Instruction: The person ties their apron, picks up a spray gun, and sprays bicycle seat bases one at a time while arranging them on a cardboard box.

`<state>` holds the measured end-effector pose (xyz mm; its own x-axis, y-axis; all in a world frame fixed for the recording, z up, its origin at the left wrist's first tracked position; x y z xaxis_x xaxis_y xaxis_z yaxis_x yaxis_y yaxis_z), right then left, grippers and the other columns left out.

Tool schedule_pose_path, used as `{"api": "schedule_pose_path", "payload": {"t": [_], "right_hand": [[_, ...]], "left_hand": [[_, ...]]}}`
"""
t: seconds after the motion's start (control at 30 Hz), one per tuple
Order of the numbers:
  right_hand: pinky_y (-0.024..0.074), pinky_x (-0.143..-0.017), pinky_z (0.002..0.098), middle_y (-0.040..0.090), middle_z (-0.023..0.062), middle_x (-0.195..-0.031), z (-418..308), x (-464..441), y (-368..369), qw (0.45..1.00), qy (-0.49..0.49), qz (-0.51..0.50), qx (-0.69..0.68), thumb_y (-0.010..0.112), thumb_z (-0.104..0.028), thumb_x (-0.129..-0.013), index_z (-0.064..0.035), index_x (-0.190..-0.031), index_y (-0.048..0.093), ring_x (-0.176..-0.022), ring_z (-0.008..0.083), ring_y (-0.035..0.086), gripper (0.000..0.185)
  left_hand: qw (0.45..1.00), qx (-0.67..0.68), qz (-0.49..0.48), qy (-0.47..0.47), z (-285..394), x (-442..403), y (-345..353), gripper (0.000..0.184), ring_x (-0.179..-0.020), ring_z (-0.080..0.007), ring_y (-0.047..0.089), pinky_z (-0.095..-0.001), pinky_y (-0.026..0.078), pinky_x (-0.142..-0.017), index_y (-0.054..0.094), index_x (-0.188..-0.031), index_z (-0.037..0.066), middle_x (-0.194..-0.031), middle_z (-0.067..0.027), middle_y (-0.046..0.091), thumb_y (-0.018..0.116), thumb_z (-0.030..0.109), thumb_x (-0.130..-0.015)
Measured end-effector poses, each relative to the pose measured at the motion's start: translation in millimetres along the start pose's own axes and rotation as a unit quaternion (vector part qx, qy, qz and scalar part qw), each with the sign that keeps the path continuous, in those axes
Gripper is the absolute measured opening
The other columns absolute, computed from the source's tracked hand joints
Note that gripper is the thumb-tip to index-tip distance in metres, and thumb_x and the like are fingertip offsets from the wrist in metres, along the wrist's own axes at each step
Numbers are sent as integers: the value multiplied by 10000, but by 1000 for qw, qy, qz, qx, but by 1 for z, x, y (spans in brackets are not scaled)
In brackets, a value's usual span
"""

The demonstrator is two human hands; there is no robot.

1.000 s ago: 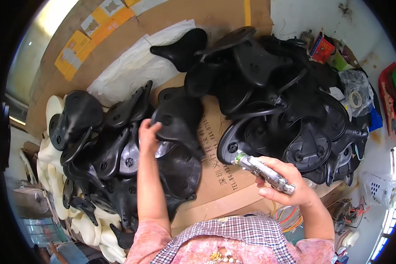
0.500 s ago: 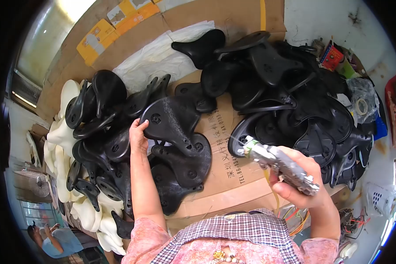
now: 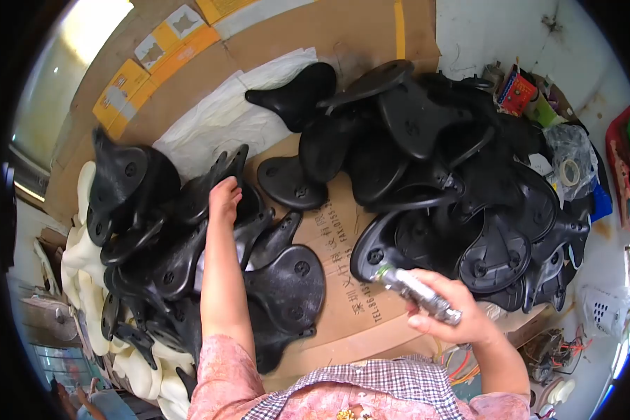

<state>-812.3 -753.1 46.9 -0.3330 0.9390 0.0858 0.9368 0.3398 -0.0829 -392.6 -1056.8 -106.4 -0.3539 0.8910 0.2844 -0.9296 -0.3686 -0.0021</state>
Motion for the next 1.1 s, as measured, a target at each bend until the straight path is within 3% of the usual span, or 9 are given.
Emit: {"api": "schedule_pose_path", "payload": {"t": [0.07,0.13,0.27,0.37,0.43,0.6,0.8,1.0,1.1], "right_hand": [[528,-732,311,621,110,-943,7,-11,1,1000,2,-13,16,743,-191,-772,37,-1292,464,-810,165,623,632],[530,-734,305,644,107,-919,5,-22,0,1000,13,-18,12,744,-175,-769,18,-1283,482,-820,160,638,608],[524,-745,296,650,103,-906,18,-38,-13,999,34,-8,21,739,-185,-774,19,-1282,484,-823,156,639,604],[515,-759,273,662,90,-907,20,-44,-20,999,32,35,17,741,-159,-779,21,-1287,486,-797,149,657,597],[517,-761,277,662,99,-912,14,-46,-20,999,17,35,18,739,-164,-782,23,-1288,483,-808,156,661,597],[517,-751,283,650,111,-928,-3,-37,-10,998,-54,20,7,741,-151,-785,37,-1290,472,-802,164,656,602],[528,-724,305,648,118,-910,-18,7,13,998,-55,-16,33,727,-169,-783,48,-1284,472,-778,159,637,603],[498,-712,263,656,69,-874,-32,46,19,996,-18,-29,87,720,-90,-778,8,-1266,524,-751,110,618,534],[484,-673,246,642,70,-841,-47,48,16,994,-85,41,56,706,-93,-784,40,-1277,497,-722,96,592,552]], "left_hand": [[983,-177,27,48,-20,-51,29,329,-783,-235,621,-336,493,-728,641,-1088,-7,-861,-101,660,658,172,-812],[929,-352,13,116,-22,-81,56,427,-944,-324,632,-372,491,-840,588,-1156,-55,-1020,-206,658,654,211,-828],[903,-409,90,95,-51,-120,79,593,-1211,-429,483,-410,403,-1004,470,-1256,-115,-1247,-313,527,628,302,-865],[887,-438,127,77,-63,-134,77,473,-1050,-411,589,-432,462,-922,536,-1183,-86,-1119,-262,615,615,257,-867],[989,-146,-7,-11,-76,-140,68,293,-771,-313,639,-457,522,-727,594,-1060,-19,-901,-151,655,604,193,-858],[996,-37,-63,-52,-17,-1,30,236,-524,-180,547,-343,469,-441,601,-1027,-3,-778,-67,602,603,58,-799],[950,183,-158,-199,-78,129,-20,440,-782,-237,645,-406,544,-679,535,-1184,0,-964,-111,645,523,-25,-745],[959,223,-134,-113,-77,196,-54,595,-891,-218,652,-384,566,-788,427,-1316,-21,-1075,-118,624,516,-68,-730],[960,225,-152,-65,-70,209,-54,644,-918,-204,646,-354,568,-771,381,-1353,-23,-1145,-119,594,512,-84,-726]]}}
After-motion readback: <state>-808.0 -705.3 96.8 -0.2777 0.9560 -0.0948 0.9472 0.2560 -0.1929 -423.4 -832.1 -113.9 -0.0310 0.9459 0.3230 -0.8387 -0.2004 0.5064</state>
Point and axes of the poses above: each hand's wrist, its own x-axis away from the middle knuckle, its own y-axis out of the palm, z = x × y, the point moved 5 cm from there along -x, towards the middle knuckle
